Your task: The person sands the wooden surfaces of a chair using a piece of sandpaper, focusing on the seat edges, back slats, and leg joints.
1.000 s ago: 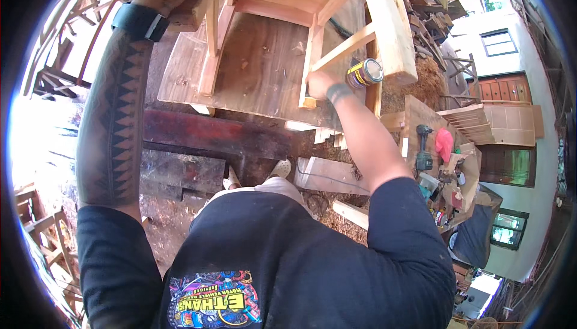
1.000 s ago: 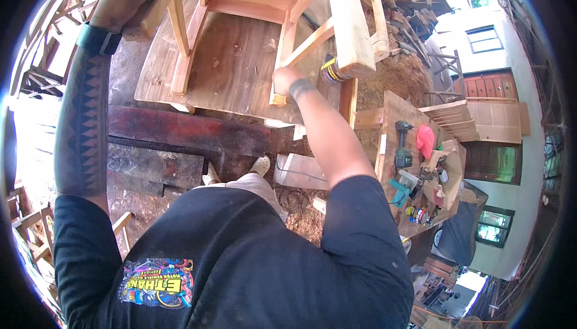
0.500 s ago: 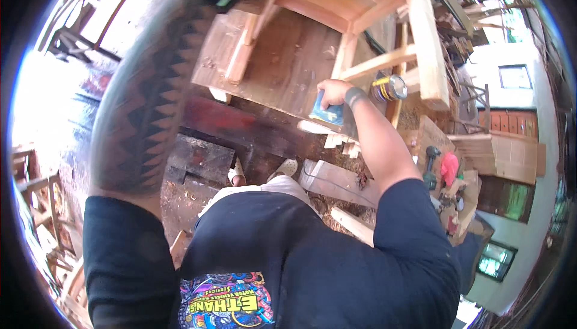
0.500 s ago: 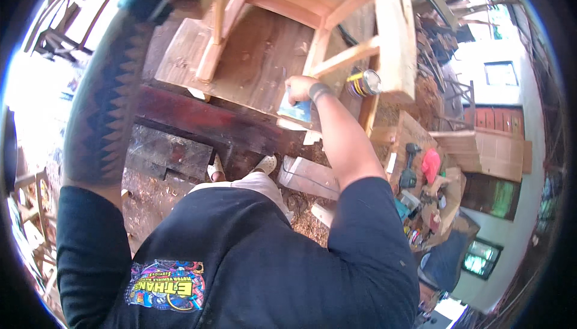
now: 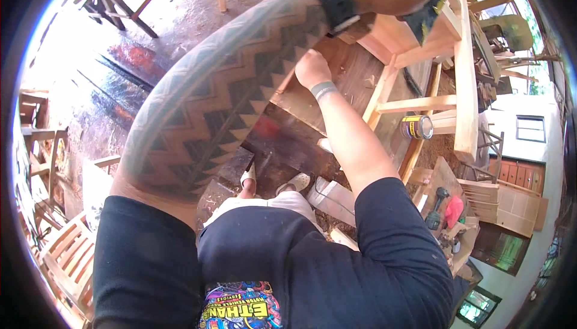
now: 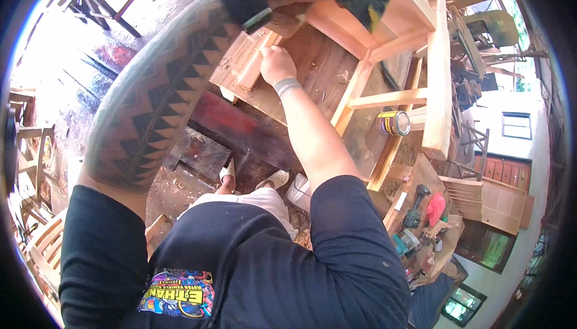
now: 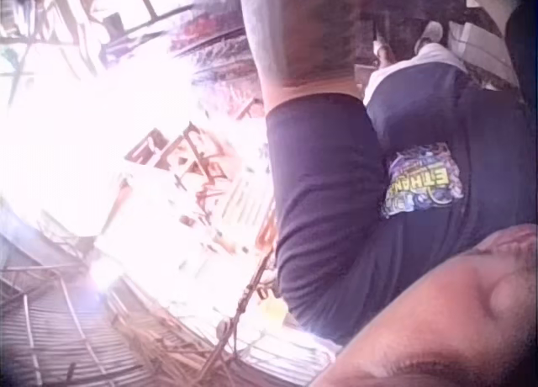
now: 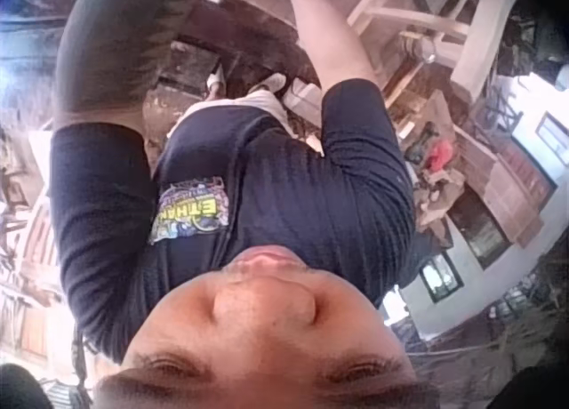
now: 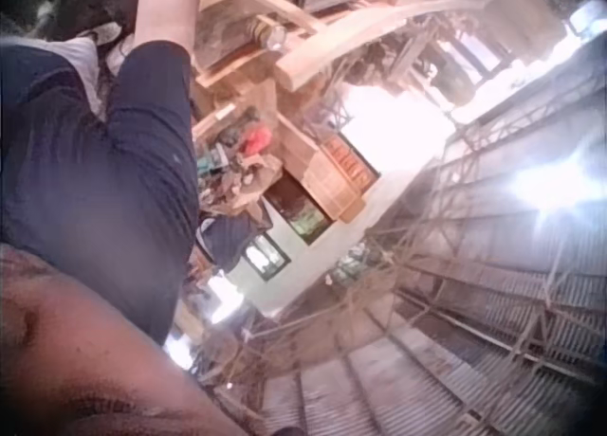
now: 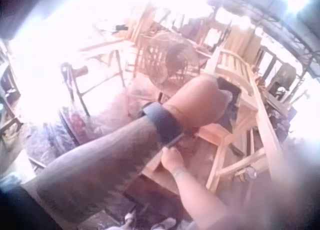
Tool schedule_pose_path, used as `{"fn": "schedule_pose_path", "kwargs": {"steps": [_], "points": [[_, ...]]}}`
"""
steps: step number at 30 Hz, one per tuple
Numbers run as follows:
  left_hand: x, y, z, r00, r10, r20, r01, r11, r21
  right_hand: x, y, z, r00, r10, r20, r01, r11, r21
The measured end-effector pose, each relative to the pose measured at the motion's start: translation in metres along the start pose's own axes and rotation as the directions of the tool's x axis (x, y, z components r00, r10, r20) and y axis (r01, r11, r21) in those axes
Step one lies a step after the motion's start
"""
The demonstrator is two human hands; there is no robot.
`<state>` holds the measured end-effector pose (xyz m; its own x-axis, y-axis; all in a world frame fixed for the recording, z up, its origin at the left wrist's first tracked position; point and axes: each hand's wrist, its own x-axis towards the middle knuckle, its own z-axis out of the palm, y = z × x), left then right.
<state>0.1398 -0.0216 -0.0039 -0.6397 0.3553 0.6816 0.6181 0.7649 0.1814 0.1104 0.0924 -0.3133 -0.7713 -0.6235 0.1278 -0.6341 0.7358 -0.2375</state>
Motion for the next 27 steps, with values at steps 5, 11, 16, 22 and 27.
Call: {"fn": "schedule_pose_path", "kwargs": {"steps": [5,11,16,22,27], "points": [[0.002,0.001,0.005,0.999,-0.049,-0.023,0.047,0.996,-0.075,-0.030,-0.030,0.001,0.990,0.138,0.016,-0.138,0.990,0.032],[-0.008,-0.007,0.010,0.996,-0.089,-0.021,0.087,0.992,-0.097,-0.033,-0.060,-0.002,0.982,0.073,0.175,-0.051,0.991,-0.127],[0.000,0.000,0.012,0.996,-0.085,-0.037,0.079,0.988,-0.131,-0.030,-0.040,-0.022,0.905,0.135,0.402,-0.031,0.967,-0.254],[-0.006,-0.004,0.012,0.996,-0.082,-0.046,0.075,0.987,-0.141,-0.016,-0.002,-0.020,0.986,-0.026,0.167,0.063,0.974,-0.220],[-0.006,-0.005,0.008,0.995,-0.083,-0.049,0.077,0.989,-0.123,-0.023,-0.006,0.011,0.998,0.021,0.051,-0.016,0.994,-0.110]]}}
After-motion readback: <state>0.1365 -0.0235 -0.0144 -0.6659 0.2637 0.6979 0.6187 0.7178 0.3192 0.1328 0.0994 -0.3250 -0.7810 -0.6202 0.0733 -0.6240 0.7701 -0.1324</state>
